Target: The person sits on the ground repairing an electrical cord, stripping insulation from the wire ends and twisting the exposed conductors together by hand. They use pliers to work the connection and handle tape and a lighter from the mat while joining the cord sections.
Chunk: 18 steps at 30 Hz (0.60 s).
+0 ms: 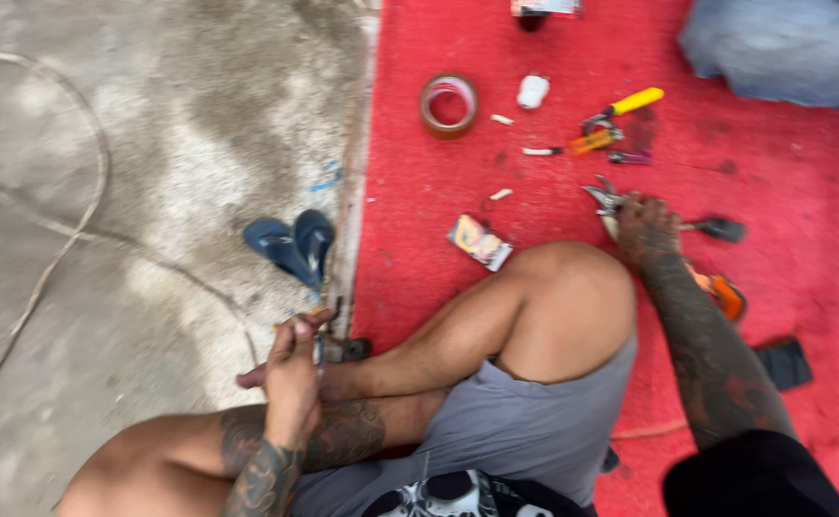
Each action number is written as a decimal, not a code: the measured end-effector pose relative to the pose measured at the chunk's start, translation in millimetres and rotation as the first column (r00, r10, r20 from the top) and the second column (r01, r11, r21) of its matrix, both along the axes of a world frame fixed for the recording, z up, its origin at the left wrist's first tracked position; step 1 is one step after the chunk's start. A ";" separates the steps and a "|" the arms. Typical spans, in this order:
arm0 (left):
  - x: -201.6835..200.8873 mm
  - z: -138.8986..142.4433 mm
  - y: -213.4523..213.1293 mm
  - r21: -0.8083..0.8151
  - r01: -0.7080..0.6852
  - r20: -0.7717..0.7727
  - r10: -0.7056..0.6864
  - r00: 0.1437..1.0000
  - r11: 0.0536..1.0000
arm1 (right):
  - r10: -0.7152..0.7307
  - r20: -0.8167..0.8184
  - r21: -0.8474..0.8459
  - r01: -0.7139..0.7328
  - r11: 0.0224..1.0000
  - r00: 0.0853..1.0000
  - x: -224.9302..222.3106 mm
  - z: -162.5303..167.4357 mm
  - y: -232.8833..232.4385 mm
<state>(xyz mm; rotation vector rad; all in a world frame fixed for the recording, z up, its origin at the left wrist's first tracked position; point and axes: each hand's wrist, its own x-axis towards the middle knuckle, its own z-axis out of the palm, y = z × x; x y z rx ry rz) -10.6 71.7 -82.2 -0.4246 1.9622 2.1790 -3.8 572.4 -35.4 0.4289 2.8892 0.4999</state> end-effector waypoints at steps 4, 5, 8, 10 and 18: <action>-11.1 31.2 -5.2 0.174 -0.002 -0.129 0.025 0.991 0.985 | -0.028 0.061 -0.048 0.031 0.998 0.998 -18.3 -2.8 -15.0; -13.6 41.2 -8.0 0.161 0.011 -0.170 0.016 0.985 0.987 | -0.038 0.051 -0.059 0.041 0.997 0.998 -22.8 -3.5 -21.5; -19.4 72.4 -17.8 0.005 0.104 -0.278 -0.099 0.956 0.995 | -0.065 -0.055 -0.131 0.058 0.990 0.996 -37.3 0.3 -35.8; -22.6 90.1 -22.6 0.032 0.133 -0.296 -0.118 0.948 0.991 | -0.071 -0.163 -0.232 0.032 0.972 0.984 -48.5 9.4 -47.5; -14.2 122.9 -23.7 0.032 0.178 -0.373 -0.154 0.915 0.984 | -0.072 -0.297 -0.713 -0.171 0.680 0.952 -13.0 116.9 -160.9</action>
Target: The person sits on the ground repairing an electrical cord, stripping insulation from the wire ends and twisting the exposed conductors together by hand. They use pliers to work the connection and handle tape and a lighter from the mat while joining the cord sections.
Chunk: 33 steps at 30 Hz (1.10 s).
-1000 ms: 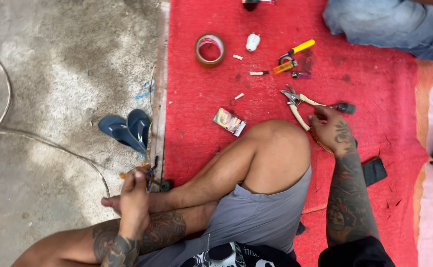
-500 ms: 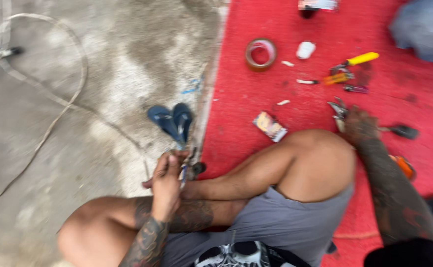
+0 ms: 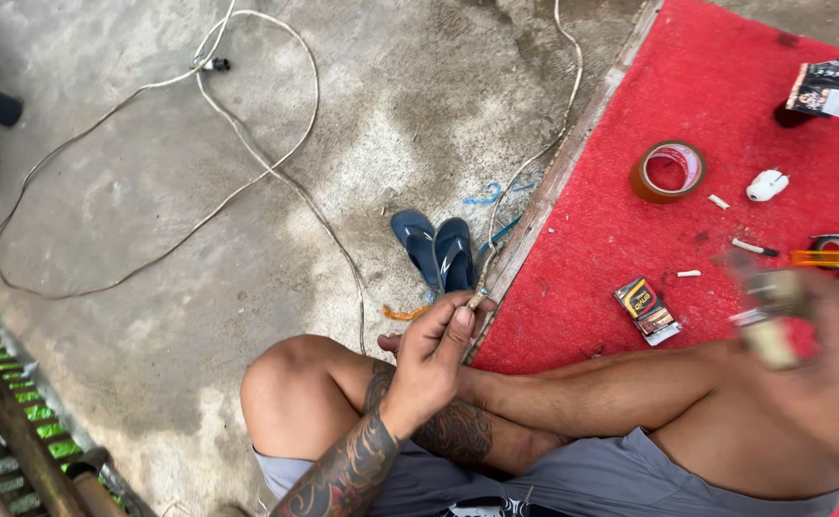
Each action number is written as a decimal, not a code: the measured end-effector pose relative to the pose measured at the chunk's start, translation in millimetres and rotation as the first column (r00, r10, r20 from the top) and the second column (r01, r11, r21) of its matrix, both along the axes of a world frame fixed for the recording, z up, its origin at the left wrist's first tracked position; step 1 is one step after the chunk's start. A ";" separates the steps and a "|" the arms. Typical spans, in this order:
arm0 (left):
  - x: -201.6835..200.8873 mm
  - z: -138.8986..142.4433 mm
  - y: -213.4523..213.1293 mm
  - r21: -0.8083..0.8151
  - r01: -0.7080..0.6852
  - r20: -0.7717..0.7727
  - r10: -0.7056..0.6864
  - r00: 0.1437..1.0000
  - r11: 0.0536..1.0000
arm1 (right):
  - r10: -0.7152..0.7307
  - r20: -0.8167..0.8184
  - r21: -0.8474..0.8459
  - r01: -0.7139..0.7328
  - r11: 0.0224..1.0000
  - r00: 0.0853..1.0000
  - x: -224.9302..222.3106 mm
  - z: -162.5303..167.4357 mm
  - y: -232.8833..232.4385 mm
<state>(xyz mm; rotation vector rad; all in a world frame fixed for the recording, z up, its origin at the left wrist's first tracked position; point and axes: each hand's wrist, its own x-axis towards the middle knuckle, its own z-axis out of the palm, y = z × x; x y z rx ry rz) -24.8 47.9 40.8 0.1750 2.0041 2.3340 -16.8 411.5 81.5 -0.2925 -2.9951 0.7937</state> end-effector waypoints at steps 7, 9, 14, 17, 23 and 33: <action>9.8 0.2 -9.9 0.147 0.058 0.167 -0.083 0.983 0.987 | 0.498 0.259 -0.492 -0.330 0.805 0.827 -6.3 29.3 -134.2; 7.6 1.4 -21.8 0.085 0.070 0.161 -0.083 0.984 0.994 | 0.550 0.262 -0.544 -0.349 0.763 0.793 -10.9 25.2 -150.6; -5.1 6.8 -33.9 -0.141 0.148 0.077 -0.138 0.987 0.979 | 0.582 0.084 -0.426 -0.499 0.755 0.809 -12.7 8.1 -168.4; -9.9 12.7 -29.0 -0.286 0.187 0.156 -0.147 0.977 0.940 | 0.596 -0.023 -0.397 -0.555 0.731 0.802 -14.5 0.5 -168.0; -16.8 26.4 -18.7 -0.351 0.213 0.060 -0.206 0.977 0.912 | 0.561 0.021 -0.374 -0.514 0.772 0.827 -12.7 -3.7 -162.4; -5.4 33.1 -15.2 -0.406 0.217 -0.010 -0.242 0.970 0.888 | 0.590 -0.189 -0.264 -0.619 0.740 0.785 -7.8 -4.2 -153.6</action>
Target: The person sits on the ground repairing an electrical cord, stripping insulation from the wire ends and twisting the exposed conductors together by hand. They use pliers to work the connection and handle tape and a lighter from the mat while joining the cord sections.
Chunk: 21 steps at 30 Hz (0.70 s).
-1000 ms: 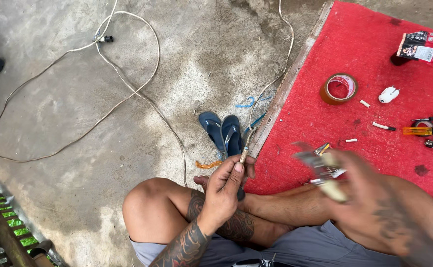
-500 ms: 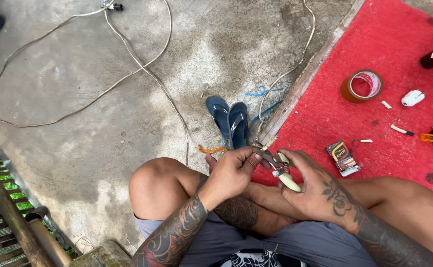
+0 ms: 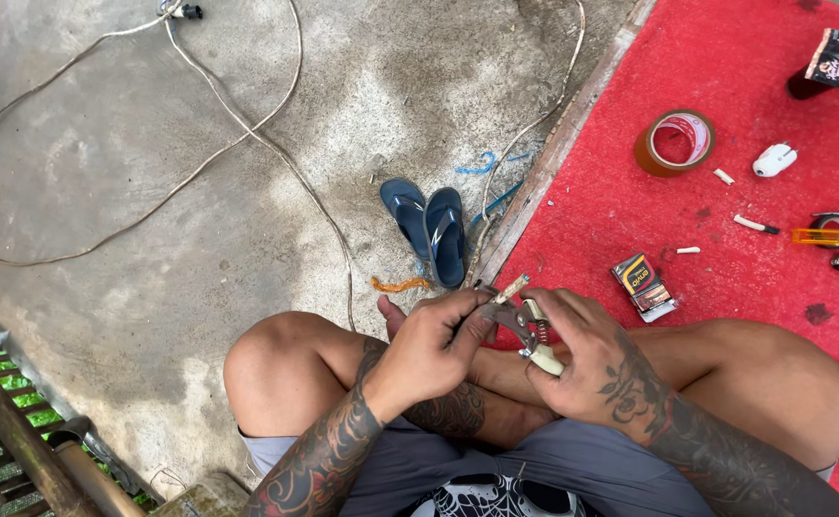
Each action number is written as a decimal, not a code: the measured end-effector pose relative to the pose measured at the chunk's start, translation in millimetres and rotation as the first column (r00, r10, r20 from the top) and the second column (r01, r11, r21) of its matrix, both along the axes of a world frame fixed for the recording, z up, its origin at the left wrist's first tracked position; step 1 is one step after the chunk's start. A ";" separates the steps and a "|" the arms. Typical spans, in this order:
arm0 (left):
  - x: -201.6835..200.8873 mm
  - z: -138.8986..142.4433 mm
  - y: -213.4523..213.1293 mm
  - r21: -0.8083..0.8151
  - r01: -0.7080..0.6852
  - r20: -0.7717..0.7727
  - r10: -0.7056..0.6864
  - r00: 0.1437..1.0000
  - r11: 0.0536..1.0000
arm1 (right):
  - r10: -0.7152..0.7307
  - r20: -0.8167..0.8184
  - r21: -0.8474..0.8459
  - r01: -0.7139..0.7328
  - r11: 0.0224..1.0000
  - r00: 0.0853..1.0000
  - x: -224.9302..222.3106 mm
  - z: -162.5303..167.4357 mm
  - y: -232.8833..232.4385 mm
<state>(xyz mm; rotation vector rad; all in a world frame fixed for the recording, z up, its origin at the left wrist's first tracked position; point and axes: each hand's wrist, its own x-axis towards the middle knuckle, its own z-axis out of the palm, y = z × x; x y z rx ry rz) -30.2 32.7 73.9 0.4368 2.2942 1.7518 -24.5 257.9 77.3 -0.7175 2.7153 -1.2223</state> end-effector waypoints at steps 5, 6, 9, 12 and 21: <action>-3.1 -13.9 -17.7 0.229 0.241 0.214 -0.290 0.933 0.943 | -0.014 -0.169 -0.019 0.011 1.000 0.985 3.5 1.8 8.8; -4.0 -17.0 -20.3 0.332 0.257 0.284 -0.356 0.890 0.907 | 0.012 -0.169 -0.022 -0.016 1.000 0.986 3.8 2.4 10.5; -2.5 -24.3 -27.0 0.408 0.292 0.359 -0.446 0.820 0.865 | 0.076 -0.194 -0.045 -0.086 0.995 0.978 2.3 1.8 12.5; 0.1 -24.8 -28.0 0.391 0.279 0.412 -0.438 0.799 0.877 | 0.091 -0.218 -0.077 -0.111 0.991 0.972 2.4 2.6 11.8; 6.4 6.1 -9.5 -0.025 0.104 0.130 -0.100 0.986 0.994 | 0.080 -0.066 -0.056 -0.084 0.995 0.995 2.9 8.6 13.8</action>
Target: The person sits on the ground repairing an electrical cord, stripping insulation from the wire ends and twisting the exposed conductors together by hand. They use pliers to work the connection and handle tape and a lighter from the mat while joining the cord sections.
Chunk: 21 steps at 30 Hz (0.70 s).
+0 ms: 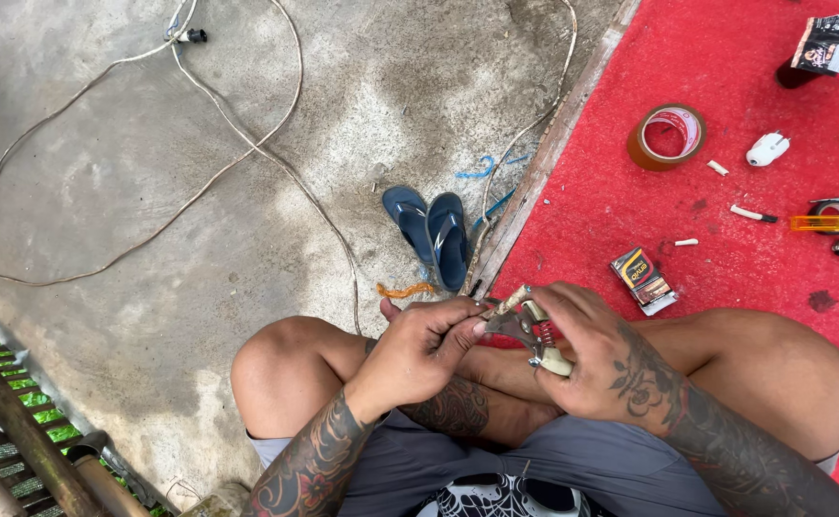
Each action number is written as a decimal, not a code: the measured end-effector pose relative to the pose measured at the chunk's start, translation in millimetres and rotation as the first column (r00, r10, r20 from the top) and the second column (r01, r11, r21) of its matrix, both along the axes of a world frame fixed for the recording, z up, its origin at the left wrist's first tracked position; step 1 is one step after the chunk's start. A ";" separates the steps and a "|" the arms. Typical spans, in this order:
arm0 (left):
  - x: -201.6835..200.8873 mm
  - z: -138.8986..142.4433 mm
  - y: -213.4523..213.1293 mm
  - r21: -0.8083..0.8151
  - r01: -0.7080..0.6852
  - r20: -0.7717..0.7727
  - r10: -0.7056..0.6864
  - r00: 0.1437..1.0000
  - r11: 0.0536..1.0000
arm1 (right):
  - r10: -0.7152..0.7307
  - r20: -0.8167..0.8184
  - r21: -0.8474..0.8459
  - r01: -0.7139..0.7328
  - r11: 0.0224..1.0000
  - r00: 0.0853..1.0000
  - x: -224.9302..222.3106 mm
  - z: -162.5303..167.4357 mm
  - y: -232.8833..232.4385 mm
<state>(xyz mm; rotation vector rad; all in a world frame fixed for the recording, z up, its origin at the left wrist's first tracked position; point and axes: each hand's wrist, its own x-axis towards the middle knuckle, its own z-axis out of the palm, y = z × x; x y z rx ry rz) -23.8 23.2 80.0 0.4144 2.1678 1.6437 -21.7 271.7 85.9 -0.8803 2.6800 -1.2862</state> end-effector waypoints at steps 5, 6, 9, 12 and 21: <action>1.6 14.1 1.9 -0.027 -0.070 -0.041 0.069 0.997 0.997 | -0.025 0.004 0.000 0.025 1.000 1.000 0.0 -3.1 -1.9; 1.8 14.9 1.9 -0.031 -0.070 -0.038 0.069 0.997 0.997 | -0.026 0.010 0.000 0.026 1.000 1.000 0.4 -4.0 -1.8; 3.9 14.4 4.0 -0.022 -0.084 -0.083 0.082 0.993 0.996 | -0.032 0.030 0.000 0.032 0.999 0.999 1.5 -5.9 -1.2; 7.1 12.0 8.6 -0.023 -0.132 -0.159 0.127 0.979 0.991 | -0.051 0.012 -0.007 0.051 0.999 0.999 2.4 -7.6 -0.6; 12.4 9.3 20.8 -0.040 -0.270 -0.398 0.232 0.887 0.962 | -0.103 0.079 -0.035 0.106 0.994 0.992 4.7 -1.9 -3.8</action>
